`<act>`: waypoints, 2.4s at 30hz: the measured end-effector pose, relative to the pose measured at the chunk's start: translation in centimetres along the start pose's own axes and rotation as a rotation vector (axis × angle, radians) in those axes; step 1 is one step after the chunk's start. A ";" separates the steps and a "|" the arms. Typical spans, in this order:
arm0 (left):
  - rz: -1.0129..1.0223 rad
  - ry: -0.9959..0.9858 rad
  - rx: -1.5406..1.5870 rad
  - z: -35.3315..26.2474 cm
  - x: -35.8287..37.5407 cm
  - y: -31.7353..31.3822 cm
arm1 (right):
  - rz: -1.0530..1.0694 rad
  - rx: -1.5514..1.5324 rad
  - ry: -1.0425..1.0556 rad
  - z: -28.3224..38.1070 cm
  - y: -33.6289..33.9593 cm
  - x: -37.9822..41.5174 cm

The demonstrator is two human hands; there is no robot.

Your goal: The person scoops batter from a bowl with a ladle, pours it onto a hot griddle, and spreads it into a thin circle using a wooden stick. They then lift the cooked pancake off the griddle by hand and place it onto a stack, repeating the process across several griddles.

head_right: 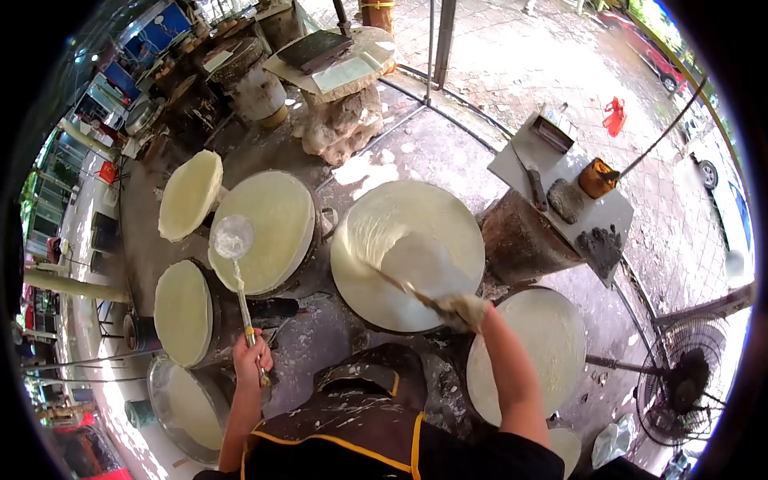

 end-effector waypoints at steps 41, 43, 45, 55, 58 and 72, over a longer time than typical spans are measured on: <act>0.275 0.307 0.210 0.0 1.0 5.1 | -0.296 -0.790 0.506 -9.3 -13.7 1.9; 0.318 0.350 0.215 -0.6 0.2 6.8 | -0.291 -0.840 0.482 -6.1 -20.8 -0.2; 0.384 0.398 0.192 -1.5 -0.5 9.1 | -0.172 -0.658 0.433 -1.8 -25.4 -4.7; 0.383 0.436 0.248 -3.7 -1.9 16.8 | -1.098 -0.671 0.517 1.0 -32.2 -10.5; 0.380 0.447 0.270 -3.5 -2.1 17.3 | -1.052 -0.496 0.524 2.3 -28.9 -11.2; 0.508 0.450 0.282 -2.2 -0.5 15.0 | -1.359 -0.321 0.526 -4.8 -20.6 -5.2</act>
Point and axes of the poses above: each hand's wrist, its own x-axis away from the middle knuckle, its own y-axis out of the back of the hand, z = x × y, the point moved 7 cm from there along -x, towards the middle knuckle, and after that the axes turned 9 degrees about -y, right-handed, at the moved point
